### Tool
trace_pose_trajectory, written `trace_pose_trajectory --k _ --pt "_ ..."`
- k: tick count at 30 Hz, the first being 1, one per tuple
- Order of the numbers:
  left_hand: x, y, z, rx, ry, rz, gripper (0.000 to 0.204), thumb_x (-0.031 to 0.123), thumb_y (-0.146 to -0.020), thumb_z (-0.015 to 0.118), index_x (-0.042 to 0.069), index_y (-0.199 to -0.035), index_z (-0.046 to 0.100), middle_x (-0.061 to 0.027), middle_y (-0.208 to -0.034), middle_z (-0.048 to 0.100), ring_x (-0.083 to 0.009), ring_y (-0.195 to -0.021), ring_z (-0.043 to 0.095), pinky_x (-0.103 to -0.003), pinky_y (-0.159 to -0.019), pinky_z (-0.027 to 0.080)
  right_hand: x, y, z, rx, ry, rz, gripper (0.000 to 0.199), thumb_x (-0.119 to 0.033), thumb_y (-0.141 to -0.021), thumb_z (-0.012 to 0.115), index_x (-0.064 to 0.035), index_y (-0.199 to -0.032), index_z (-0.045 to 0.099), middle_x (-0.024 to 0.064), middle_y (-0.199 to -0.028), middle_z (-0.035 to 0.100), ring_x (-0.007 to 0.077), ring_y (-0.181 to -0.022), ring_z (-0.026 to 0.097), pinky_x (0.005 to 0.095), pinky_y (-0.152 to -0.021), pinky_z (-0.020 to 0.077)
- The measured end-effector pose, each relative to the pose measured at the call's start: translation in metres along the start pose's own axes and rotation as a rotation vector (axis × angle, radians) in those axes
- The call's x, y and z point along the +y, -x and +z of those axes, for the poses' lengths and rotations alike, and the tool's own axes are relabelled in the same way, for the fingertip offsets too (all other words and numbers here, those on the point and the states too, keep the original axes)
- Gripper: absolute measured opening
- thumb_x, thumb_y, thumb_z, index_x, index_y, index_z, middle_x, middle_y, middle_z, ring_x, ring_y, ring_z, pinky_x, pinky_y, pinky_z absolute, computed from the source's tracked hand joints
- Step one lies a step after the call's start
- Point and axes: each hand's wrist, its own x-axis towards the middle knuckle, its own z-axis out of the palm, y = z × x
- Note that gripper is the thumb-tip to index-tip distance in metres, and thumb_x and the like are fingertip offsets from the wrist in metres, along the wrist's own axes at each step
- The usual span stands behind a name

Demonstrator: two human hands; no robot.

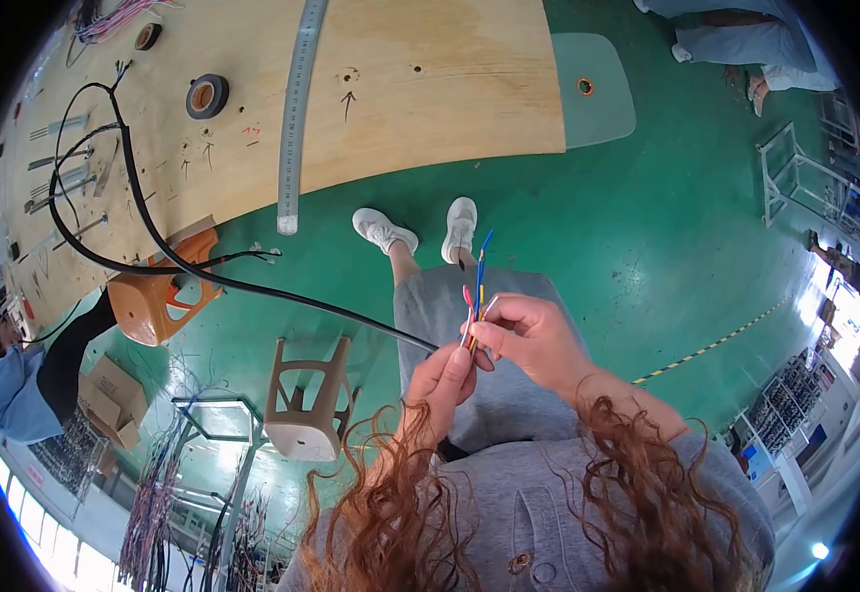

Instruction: Measuring a cable bundle and wrapping it with electrical tape.

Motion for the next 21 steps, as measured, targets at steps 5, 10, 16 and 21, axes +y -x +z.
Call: trace_pose_trajectory --k 5,10,16,21 --pt "0.002 0.004 -0.003 0.001 -0.017 -0.012 0.039 0.033 -0.096 0.040 0.001 -0.101 0.063 0.0028 -0.062 0.041 -0.0056 -0.055 0.032 -0.022 -0.049 0.023 0.000 0.001 0.003 0.021 -0.026 0.009 0.016 -0.014 -0.086 0.061 0.0020 -0.087 0.064 0.0018 -0.074 0.058 0.0064 -0.065 0.052 0.0225 -0.057 0.0418" --pt "0.007 0.008 -0.005 -0.023 -0.056 -0.071 0.041 0.033 -0.095 0.041 0.000 -0.104 0.064 0.0004 -0.065 0.046 -0.0074 -0.059 0.037 -0.022 -0.052 0.027 0.001 0.002 0.005 0.042 0.018 -0.029 0.016 -0.015 -0.086 0.062 0.0007 -0.088 0.065 0.0020 -0.075 0.059 0.0065 -0.067 0.053 0.0223 -0.058 0.0426" --pt "0.010 0.006 -0.009 -0.081 -0.107 -0.040 0.042 0.034 -0.096 0.039 0.001 -0.105 0.063 -0.0018 -0.066 0.050 -0.0089 -0.061 0.042 -0.023 -0.055 0.034 0.000 0.004 0.005 0.032 0.033 0.060 0.016 -0.016 -0.085 0.063 0.0001 -0.084 0.064 0.0019 -0.076 0.060 0.0081 -0.069 0.055 0.0239 -0.059 0.0445" --pt "0.007 0.007 0.004 0.080 -0.256 -0.035 0.037 0.031 -0.098 0.040 0.000 -0.096 0.060 0.0011 -0.061 0.048 -0.0070 -0.055 0.042 -0.023 -0.051 0.034 0.000 0.003 0.007 0.030 0.077 0.025 0.015 -0.016 -0.084 0.064 -0.0004 -0.084 0.064 0.0030 -0.076 0.061 0.0091 -0.070 0.058 0.0246 -0.060 0.0456"
